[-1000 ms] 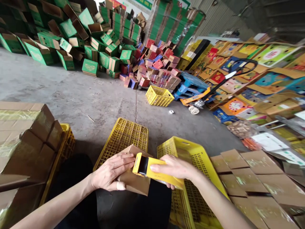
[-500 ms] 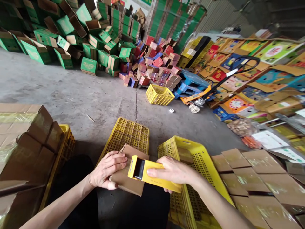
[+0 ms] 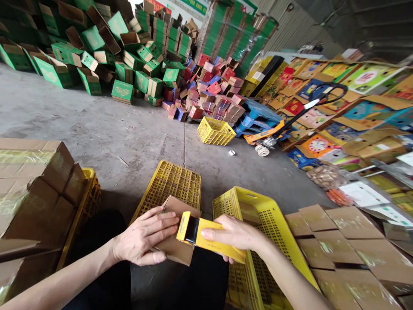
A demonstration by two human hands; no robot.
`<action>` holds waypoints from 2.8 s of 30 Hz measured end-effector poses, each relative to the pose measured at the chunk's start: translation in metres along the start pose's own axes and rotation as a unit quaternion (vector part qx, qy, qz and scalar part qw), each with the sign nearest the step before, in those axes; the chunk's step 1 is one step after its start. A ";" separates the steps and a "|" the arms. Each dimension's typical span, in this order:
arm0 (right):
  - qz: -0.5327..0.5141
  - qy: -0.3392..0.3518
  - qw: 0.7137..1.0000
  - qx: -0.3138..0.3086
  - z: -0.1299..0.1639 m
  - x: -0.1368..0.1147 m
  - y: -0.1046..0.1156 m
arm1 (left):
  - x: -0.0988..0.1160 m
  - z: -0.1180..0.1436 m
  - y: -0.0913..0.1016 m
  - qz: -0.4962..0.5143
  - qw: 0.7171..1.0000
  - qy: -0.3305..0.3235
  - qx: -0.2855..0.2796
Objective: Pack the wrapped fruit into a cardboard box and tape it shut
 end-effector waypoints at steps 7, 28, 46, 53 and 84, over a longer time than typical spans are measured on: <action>-0.013 0.006 1.000 0.010 0.001 0.007 -0.003 | 0.002 -0.007 -0.005 -0.019 0.998 -0.053 -0.011; -0.048 -0.017 0.998 0.041 0.018 0.034 0.000 | 0.025 -0.029 -0.003 -0.036 0.995 0.013 -0.090; -0.083 -0.011 0.996 0.039 0.034 0.069 -0.004 | 0.033 -0.036 -0.020 -0.030 0.993 0.034 -0.107; -0.073 -0.012 0.996 0.054 0.024 0.080 -0.006 | 0.040 -0.040 -0.019 -0.055 0.992 0.026 -0.115; -0.137 -0.009 0.988 0.072 0.024 0.120 -0.013 | 0.045 -0.049 -0.042 -0.090 0.979 0.058 -0.175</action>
Point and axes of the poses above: each hand's wrist, its own z-axis away from the middle knuckle, its own y-axis out of the back of the hand, x = y × z, the point moved 6 cm from there along -z, towards the middle knuckle, and after that the axes turned 5 degrees about y, right-handed, at the moved point
